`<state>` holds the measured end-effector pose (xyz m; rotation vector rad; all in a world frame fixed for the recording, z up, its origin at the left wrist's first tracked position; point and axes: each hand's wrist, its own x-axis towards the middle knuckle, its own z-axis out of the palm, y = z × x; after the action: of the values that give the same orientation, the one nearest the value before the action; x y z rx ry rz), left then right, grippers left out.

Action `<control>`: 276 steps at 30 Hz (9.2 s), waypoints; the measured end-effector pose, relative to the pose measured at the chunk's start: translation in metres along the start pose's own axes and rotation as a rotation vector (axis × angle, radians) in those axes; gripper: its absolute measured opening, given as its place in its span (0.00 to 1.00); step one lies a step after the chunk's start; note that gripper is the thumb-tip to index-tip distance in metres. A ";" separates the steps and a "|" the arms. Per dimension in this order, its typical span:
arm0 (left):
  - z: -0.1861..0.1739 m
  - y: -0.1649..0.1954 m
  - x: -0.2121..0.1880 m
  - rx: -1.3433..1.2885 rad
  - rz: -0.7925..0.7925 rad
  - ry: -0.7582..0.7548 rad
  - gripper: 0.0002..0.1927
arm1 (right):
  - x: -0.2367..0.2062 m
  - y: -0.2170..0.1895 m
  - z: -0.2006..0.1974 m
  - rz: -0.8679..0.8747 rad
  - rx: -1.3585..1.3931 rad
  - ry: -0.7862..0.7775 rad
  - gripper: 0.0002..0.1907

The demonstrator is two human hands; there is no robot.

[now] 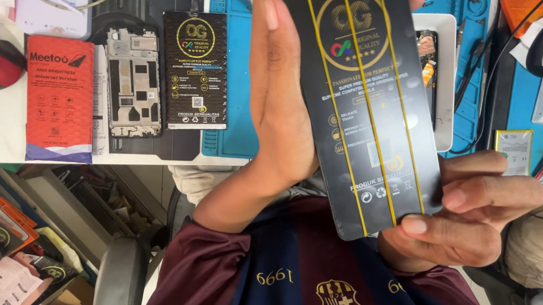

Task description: The person sits at a phone repair workbench and wraps yellow rubber bands around a disassembled smartphone frame to hold its parts together. They repeatedly stretch each band by hand, loop it around the device, and adjust the bands along the phone's length.

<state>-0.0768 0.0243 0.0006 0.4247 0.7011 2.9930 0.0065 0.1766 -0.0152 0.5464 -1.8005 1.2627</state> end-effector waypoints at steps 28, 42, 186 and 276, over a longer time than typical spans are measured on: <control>0.002 -0.005 0.009 -0.017 -0.039 -0.046 0.22 | 0.008 -0.008 0.004 -0.062 -0.239 -0.109 0.14; 0.004 -0.007 0.012 -0.011 -0.053 -0.057 0.22 | 0.004 -0.002 0.007 -0.094 -0.166 -0.042 0.12; 0.011 -0.006 -0.031 1.337 0.968 -0.187 0.32 | -0.045 0.078 0.027 1.057 1.147 0.450 0.18; 0.028 0.025 -0.033 0.889 0.394 -0.387 0.21 | 0.022 -0.022 0.021 0.292 0.345 0.314 0.12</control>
<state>-0.0371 0.0107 0.0271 1.2378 2.0518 2.5591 0.0028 0.1509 0.0121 0.2527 -1.4416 1.7716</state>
